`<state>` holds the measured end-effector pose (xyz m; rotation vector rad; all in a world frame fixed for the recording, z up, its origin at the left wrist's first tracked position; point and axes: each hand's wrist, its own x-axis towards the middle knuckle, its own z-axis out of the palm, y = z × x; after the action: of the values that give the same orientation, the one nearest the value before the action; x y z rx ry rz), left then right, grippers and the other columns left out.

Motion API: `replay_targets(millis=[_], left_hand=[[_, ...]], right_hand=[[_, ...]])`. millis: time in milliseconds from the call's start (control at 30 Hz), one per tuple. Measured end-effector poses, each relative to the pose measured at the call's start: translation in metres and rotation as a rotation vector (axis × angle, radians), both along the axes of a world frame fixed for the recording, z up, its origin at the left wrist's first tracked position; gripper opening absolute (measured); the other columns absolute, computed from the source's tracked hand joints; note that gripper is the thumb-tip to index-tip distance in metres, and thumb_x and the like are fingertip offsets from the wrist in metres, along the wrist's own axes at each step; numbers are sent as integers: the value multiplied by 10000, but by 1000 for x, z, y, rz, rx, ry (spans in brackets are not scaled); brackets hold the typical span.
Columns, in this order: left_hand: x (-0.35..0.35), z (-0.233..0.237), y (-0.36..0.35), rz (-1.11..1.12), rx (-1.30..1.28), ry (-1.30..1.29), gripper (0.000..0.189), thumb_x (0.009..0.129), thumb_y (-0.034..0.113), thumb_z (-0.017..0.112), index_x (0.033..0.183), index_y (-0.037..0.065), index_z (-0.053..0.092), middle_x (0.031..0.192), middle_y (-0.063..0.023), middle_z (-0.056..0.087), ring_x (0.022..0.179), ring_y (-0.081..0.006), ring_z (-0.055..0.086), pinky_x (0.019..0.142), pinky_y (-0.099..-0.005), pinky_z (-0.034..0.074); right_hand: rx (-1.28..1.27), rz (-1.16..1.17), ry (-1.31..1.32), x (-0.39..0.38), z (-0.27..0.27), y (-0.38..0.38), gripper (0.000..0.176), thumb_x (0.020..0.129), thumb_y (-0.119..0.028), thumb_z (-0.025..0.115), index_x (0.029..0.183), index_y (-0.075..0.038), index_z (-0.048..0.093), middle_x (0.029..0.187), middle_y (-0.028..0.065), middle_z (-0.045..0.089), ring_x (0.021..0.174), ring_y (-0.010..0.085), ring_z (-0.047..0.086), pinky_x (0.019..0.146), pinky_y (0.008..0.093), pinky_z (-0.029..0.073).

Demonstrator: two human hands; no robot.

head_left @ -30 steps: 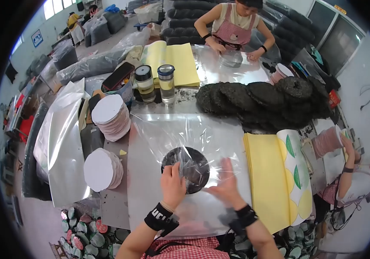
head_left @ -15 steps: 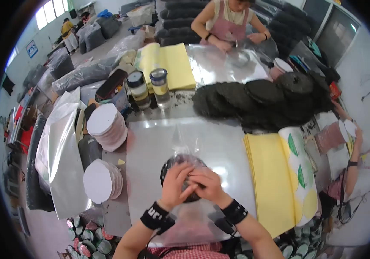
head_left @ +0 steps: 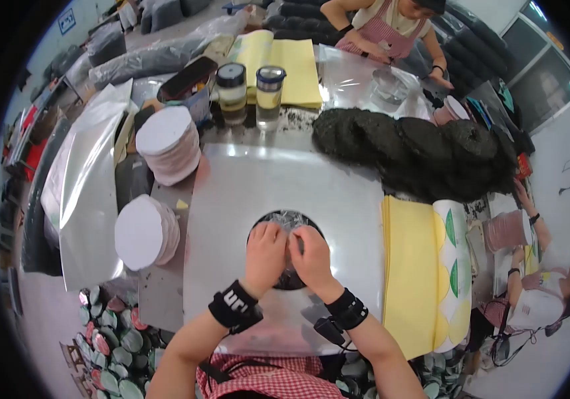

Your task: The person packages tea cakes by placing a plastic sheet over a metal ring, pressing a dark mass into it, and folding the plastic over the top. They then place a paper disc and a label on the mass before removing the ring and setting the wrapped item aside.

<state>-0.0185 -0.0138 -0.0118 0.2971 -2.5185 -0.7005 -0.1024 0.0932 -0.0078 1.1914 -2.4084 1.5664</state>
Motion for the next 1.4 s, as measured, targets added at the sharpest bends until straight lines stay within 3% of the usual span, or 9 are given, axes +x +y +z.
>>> replay_targets(millis=[200,500,600,700,767,1033,1167,1333,1400], left_hand=[[19,20,-8,-329,54,-212,804,832,246,653,1488,-72,313,1529,-227,379,1480,-404,257,1217,-502,183],[16,1,6,-225,-260,-311,759,870,237,641,1485,-83,335,1578,-240,300,1490,-386,238,1207,-532,156],[15,11,6,-307,-303,-390,775,888,289,635,1490,-88,325,1603,-245,248,1500,-402,204,1202,-551,140],[11,14,7,-295,-257,-479,787,904,348,624,1487,-91,330,1607,-245,240,1504,-404,191,1199,-558,139],[12,14,6,-295,-264,-480,797,909,383,618,1483,-92,337,1608,-245,240,1508,-397,186,1200,-553,137],[13,15,7,-283,-303,-446,776,913,402,617,1464,-90,377,1597,-235,273,1502,-379,217,1200,-550,153],[13,12,7,-284,-322,-435,779,918,395,615,1473,-89,361,1600,-235,267,1502,-389,213,1197,-546,161],[18,9,5,-297,-280,-473,797,915,383,614,1498,-72,318,1619,-222,230,1515,-384,177,1198,-546,139],[14,11,5,-289,-275,-449,785,913,382,617,1487,-75,338,1616,-224,234,1515,-385,176,1197,-549,144]], right_hand=[[149,156,-35,-10,1,10,138,869,-38,598,997,13,611,902,192,614,869,396,607,739,451,495],[703,150,197,0,-6,16,142,813,-142,611,881,-29,665,907,108,668,882,306,662,736,412,540],[117,300,306,-16,-13,58,93,823,-98,597,829,-7,615,845,137,637,855,327,644,743,405,539],[209,-412,267,-53,14,190,40,865,-62,595,873,-25,607,835,125,609,812,313,600,701,390,495],[685,-1055,662,-87,-21,309,421,856,-208,678,1200,24,610,1141,173,682,996,337,655,734,441,527],[481,-968,-129,-127,23,451,260,864,-233,718,925,19,730,798,159,731,706,321,705,696,450,547],[615,-793,810,-96,-16,402,243,873,-238,722,919,-1,746,865,180,736,736,320,712,683,419,552],[731,-938,107,-96,-18,416,310,848,-142,757,1105,15,683,1101,225,703,931,313,708,821,357,562],[54,-918,-333,-139,-18,470,348,835,-142,779,1113,14,640,1033,205,707,893,297,702,775,360,552]])
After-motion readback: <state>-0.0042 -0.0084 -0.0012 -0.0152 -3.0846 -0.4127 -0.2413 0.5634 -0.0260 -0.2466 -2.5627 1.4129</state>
